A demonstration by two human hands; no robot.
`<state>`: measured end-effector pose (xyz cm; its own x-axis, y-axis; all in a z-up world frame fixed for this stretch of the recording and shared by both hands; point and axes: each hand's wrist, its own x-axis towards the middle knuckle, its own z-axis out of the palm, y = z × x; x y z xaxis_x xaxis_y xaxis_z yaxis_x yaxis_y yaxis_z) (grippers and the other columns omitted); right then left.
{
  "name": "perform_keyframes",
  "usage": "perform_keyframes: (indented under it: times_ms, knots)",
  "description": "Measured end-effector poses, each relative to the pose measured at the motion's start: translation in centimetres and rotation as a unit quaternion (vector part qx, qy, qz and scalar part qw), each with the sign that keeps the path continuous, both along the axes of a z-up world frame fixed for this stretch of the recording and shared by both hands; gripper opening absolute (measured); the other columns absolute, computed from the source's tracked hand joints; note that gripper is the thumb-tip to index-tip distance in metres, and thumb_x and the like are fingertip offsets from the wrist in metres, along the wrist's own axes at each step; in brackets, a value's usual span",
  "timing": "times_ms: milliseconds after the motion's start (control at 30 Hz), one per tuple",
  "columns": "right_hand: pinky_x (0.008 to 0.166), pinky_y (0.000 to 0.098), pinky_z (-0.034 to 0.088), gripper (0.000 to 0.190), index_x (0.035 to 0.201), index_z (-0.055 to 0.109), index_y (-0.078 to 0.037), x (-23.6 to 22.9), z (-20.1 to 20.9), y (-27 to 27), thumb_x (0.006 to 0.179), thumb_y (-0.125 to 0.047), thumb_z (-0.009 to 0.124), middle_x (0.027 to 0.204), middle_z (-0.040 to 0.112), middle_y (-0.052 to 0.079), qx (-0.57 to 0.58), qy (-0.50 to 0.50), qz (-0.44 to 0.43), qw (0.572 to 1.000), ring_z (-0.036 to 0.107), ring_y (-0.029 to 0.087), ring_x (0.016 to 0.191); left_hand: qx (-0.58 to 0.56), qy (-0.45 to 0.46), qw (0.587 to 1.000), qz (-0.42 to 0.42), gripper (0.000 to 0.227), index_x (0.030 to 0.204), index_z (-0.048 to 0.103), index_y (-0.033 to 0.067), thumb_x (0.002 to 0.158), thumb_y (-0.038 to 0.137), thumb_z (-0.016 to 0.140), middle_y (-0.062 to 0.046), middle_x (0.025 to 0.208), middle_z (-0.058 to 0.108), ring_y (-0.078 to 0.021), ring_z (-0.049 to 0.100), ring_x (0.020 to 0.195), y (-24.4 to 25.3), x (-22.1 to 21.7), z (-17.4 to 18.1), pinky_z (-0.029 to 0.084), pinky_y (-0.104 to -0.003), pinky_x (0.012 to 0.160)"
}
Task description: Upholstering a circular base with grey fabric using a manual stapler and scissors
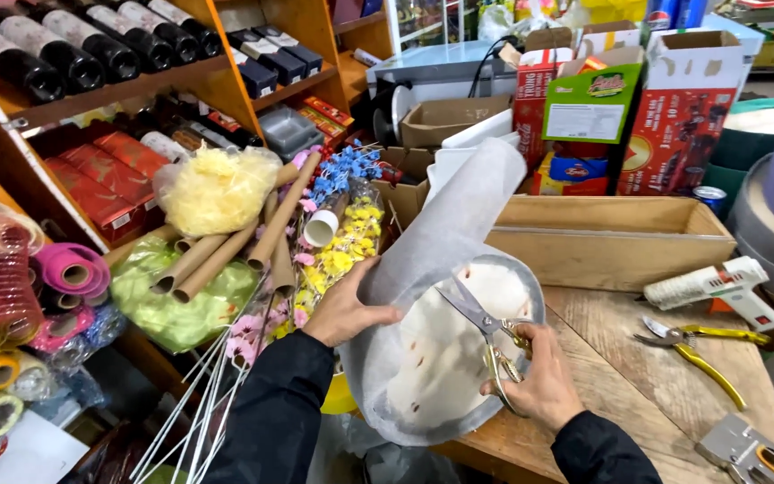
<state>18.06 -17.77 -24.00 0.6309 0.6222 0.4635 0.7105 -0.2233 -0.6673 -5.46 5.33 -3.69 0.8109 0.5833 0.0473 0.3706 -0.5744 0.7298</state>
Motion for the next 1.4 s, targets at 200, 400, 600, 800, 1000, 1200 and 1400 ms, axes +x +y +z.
perform_keyframes:
  times_ms: [200, 400, 600, 800, 1000, 1200, 1400]
  knots:
    - [0.097, 0.0415, 0.053, 0.124, 0.133, 0.052, -0.005, 0.3, 0.3, 2.0, 0.035, -0.059, 0.106, 0.122, 0.061, 0.014, 0.082, -0.131, 0.025, 0.988, 0.063, 0.029, 0.112, -0.026, 0.006, 1.000, -0.012, 0.113, 0.163, 0.032, 0.0243, 0.065, 0.057, 0.078, -0.005, 0.170, 0.036, -0.0298, 0.040, 0.152, 0.9, -0.3, -0.1, 0.037, -0.046, 0.116]
    - [0.095, 0.0466, 0.055, 0.127, 0.133, 0.048, -0.002, 0.8, 1.7, 2.4, 0.040, -0.074, 0.095, 0.124, 0.060, 0.019, 0.064, -0.209, 0.034, 0.975, 0.063, 0.031, 0.110, -0.045, -0.011, 0.999, -0.015, 0.113, 0.163, 0.032, 0.0247, 0.064, 0.052, 0.080, -0.005, 0.169, 0.037, -0.0291, 0.040, 0.151, 0.9, -0.6, -0.1, 0.038, -0.046, 0.117]
    - [0.103, 0.0479, 0.052, 0.127, 0.131, 0.050, -0.002, 1.5, 2.6, 1.7, 0.038, -0.074, 0.096, 0.128, 0.061, 0.019, 0.058, -0.265, 0.015, 0.962, 0.060, 0.034, 0.120, -0.054, -0.007, 0.998, -0.020, 0.115, 0.164, 0.029, 0.0244, 0.064, 0.054, 0.079, -0.005, 0.169, 0.036, -0.0308, 0.040, 0.151, 0.2, -0.6, 0.3, 0.039, -0.049, 0.117]
    - [0.103, 0.0453, 0.046, 0.121, 0.128, 0.057, -0.006, 2.1, 3.8, 2.3, 0.036, -0.074, 0.096, 0.128, 0.061, 0.013, 0.062, -0.307, -0.018, 0.950, 0.058, 0.031, 0.123, -0.053, -0.012, 0.998, -0.014, 0.115, 0.164, 0.030, 0.0251, 0.064, 0.055, 0.078, -0.005, 0.171, 0.033, -0.0307, 0.036, 0.154, 0.5, -0.7, 0.2, 0.036, -0.051, 0.119]
    - [0.100, 0.0443, 0.044, 0.113, 0.129, 0.056, -0.010, 2.3, 2.0, 3.3, 0.044, -0.075, 0.092, 0.126, 0.060, 0.010, 0.068, -0.332, -0.069, 0.938, 0.057, 0.030, 0.123, -0.066, -0.018, 0.998, -0.002, 0.113, 0.164, 0.031, 0.0245, 0.066, 0.057, 0.076, -0.003, 0.172, 0.032, -0.0278, 0.035, 0.155, 0.9, -0.7, -0.2, 0.032, -0.048, 0.122]
    - [0.107, 0.0455, 0.043, 0.087, 0.133, 0.054, -0.009, 3.0, 0.4, 4.3, 0.063, -0.047, 0.090, 0.131, 0.060, 0.012, 0.058, -0.286, -0.058, 0.955, 0.055, 0.031, 0.128, -0.103, -0.021, 0.994, 0.008, 0.113, 0.164, 0.033, 0.0272, 0.063, 0.059, 0.073, -0.003, 0.171, 0.035, -0.0296, 0.038, 0.153, 1.2, -0.5, -1.3, 0.033, -0.048, 0.121]
    - [0.105, 0.0468, 0.044, 0.098, 0.135, 0.056, -0.010, 4.8, 0.0, 3.2, 0.059, -0.063, 0.087, 0.134, 0.060, 0.012, 0.016, -0.309, -0.063, 0.949, 0.056, 0.032, 0.128, -0.145, -0.078, 0.986, 0.020, 0.108, 0.161, 0.040, 0.0232, 0.064, 0.056, 0.074, -0.003, 0.166, 0.045, -0.0260, 0.047, 0.149, 0.8, 0.0, -2.9, 0.038, -0.044, 0.119]
